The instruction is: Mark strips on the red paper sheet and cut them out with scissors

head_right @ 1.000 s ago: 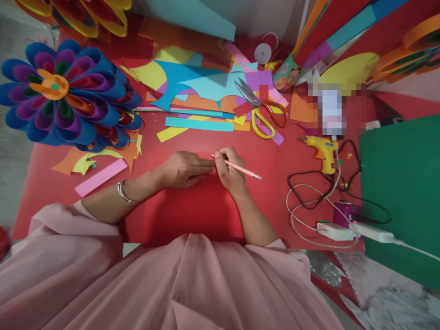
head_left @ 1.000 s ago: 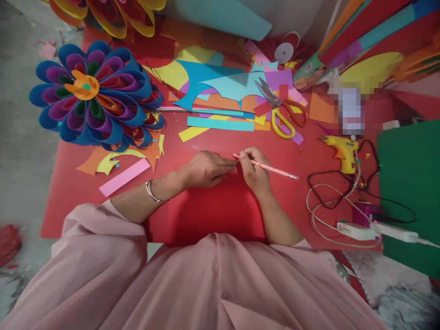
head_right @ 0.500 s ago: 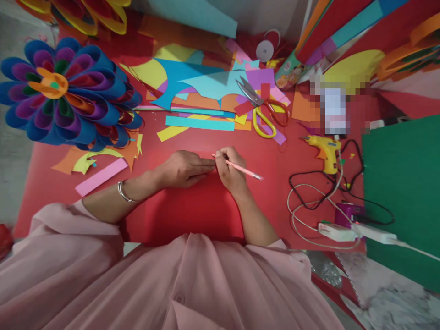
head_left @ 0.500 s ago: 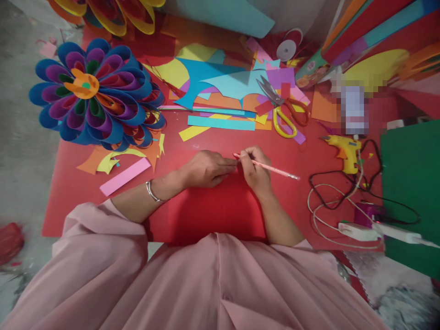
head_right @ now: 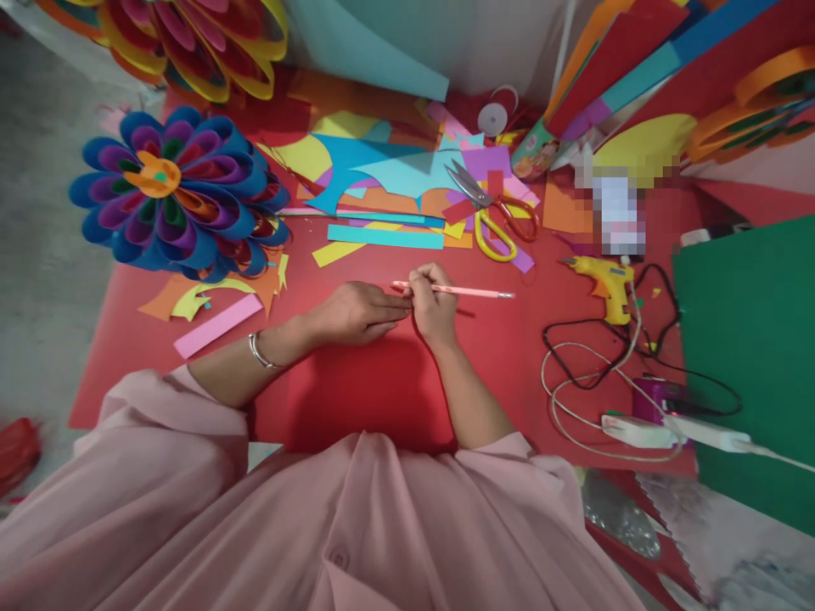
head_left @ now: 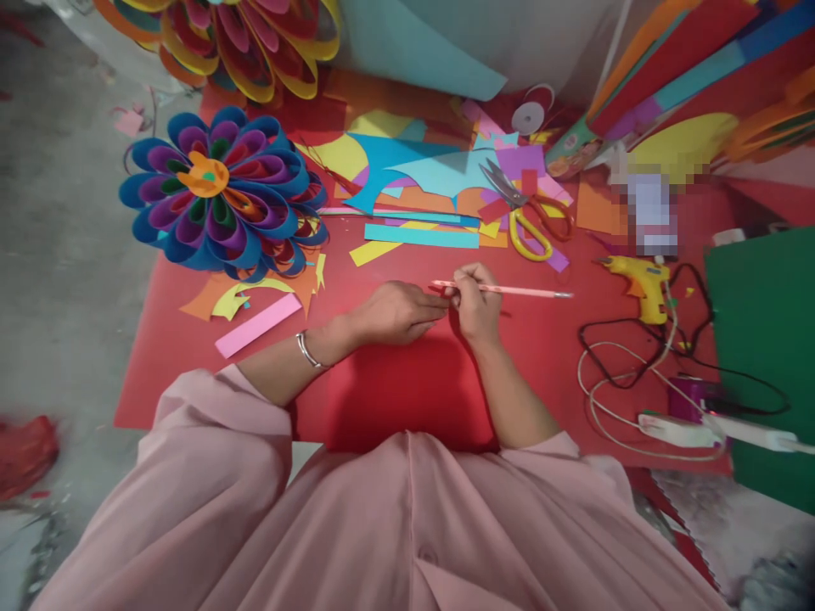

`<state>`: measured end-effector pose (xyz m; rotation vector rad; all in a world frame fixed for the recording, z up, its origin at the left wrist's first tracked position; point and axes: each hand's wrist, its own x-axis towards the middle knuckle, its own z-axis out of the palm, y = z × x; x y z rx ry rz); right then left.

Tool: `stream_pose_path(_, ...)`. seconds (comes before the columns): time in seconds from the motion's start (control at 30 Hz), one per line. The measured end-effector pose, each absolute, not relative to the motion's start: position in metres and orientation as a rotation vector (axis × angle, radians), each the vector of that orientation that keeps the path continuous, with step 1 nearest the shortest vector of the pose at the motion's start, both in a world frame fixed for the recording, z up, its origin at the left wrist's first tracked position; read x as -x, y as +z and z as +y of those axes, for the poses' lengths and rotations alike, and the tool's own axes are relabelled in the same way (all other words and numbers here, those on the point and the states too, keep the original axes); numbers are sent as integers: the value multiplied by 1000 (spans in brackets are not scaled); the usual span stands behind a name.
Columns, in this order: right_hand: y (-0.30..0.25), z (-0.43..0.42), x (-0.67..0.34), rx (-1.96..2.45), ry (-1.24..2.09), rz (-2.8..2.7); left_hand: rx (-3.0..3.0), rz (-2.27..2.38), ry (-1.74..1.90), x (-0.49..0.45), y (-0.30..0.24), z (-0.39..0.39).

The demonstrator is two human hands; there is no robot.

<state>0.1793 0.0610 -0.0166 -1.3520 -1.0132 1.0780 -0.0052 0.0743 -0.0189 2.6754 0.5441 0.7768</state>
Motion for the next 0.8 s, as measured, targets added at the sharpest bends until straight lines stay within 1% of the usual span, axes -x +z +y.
stream_pose_path(0.13, -20, 58, -179, 1321, 1050, -1076, -2711, 542, 781, 13, -12, 73)
stream_pose_path(0.27, -15, 56, -179, 1357, 997, -1187, -2852, 648, 718, 36, -3, 62)
stream_pose_path(0.4, -10, 55, -178, 1408, 962, -1295, -2962, 740, 729, 54, -7, 50)
stream_pose_path(0.8, -3, 52, -178, 1532, 823, -1467, -2828, 758, 672, 58, -13, 52)
